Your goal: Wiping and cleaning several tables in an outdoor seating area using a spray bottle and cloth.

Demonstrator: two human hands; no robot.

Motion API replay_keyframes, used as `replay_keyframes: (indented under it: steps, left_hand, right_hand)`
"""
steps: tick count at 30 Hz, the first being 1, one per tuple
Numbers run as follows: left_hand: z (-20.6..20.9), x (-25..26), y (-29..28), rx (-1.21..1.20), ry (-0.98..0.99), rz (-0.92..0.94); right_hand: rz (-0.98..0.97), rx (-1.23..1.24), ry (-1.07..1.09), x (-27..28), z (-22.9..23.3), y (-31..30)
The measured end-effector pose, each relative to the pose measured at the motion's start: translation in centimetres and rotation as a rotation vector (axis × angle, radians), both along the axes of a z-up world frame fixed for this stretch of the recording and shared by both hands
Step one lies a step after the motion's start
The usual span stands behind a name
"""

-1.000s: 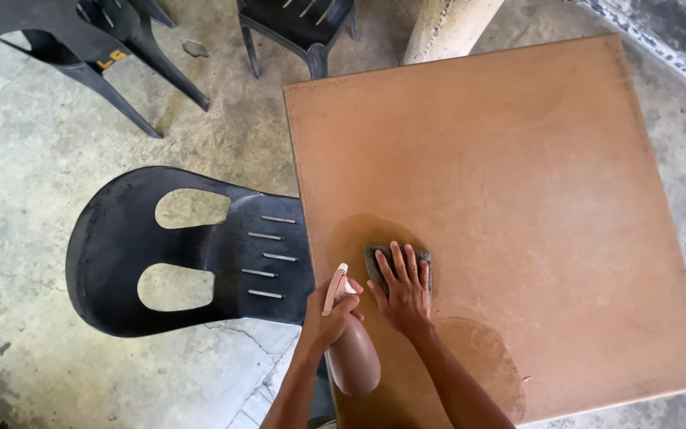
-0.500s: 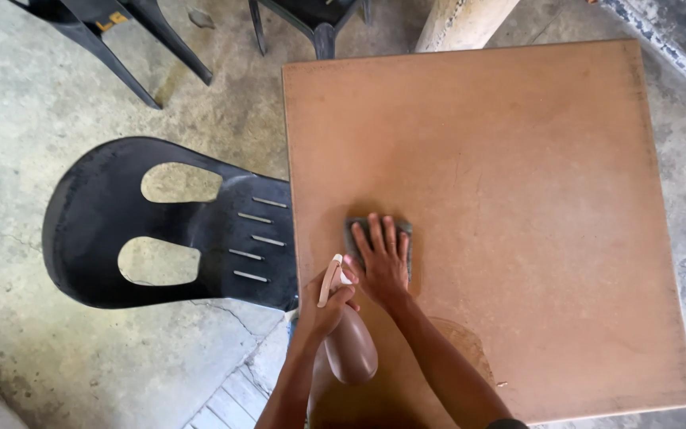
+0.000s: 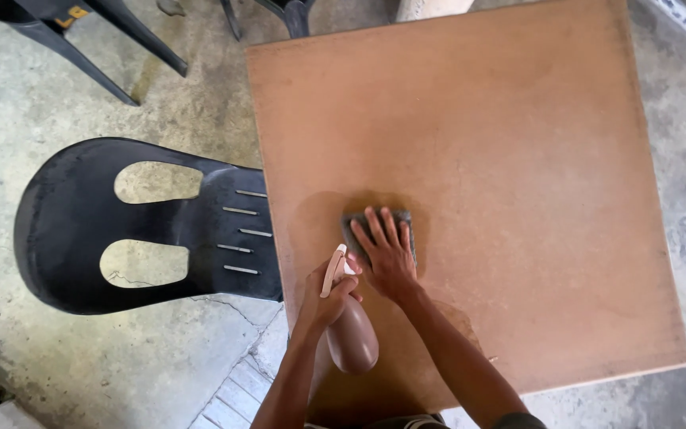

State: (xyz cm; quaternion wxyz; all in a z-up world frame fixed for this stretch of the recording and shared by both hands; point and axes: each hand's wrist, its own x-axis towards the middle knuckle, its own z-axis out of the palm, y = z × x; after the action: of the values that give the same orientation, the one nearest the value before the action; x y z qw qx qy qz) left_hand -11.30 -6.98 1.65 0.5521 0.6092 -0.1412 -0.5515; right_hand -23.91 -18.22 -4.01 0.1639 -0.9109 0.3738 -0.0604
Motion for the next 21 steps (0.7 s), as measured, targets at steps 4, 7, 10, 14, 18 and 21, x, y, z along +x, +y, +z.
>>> replay_keyframes:
  steps: [4,7,10,14,18,21]
  left_hand:
    - [-0.1,-1.3,-0.6,-0.032,-0.02,-0.088]
    - [0.7,-2.2,-1.3,0.019,-0.01,-0.17]
    - [0.2,-3.4,-1.7,0.035,0.006,-0.292]
    - [1.3,-4.5,-1.8,0.033,-0.05,-0.451]
    - [1.3,-5.5,-1.4,0.054,-0.079,-0.587]
    - [1.0,-5.9,-0.9,0.007,-0.053,-0.592]
  right_hand:
    - [0.135,0.033,-0.037,-6.3,-0.4,1.1]
    - [-0.072,0.079,-0.134,-10.2,-1.1,1.2]
    - [-0.287,0.158,-0.379,-12.8,-1.8,1.5]
    - [-0.51,0.157,-0.497,-14.5,-1.2,3.3]
    - [-0.662,0.199,-0.613,-13.7,-0.3,3.9]
    - [-0.645,0.112,-0.532,-13.4,-0.5,4.0]
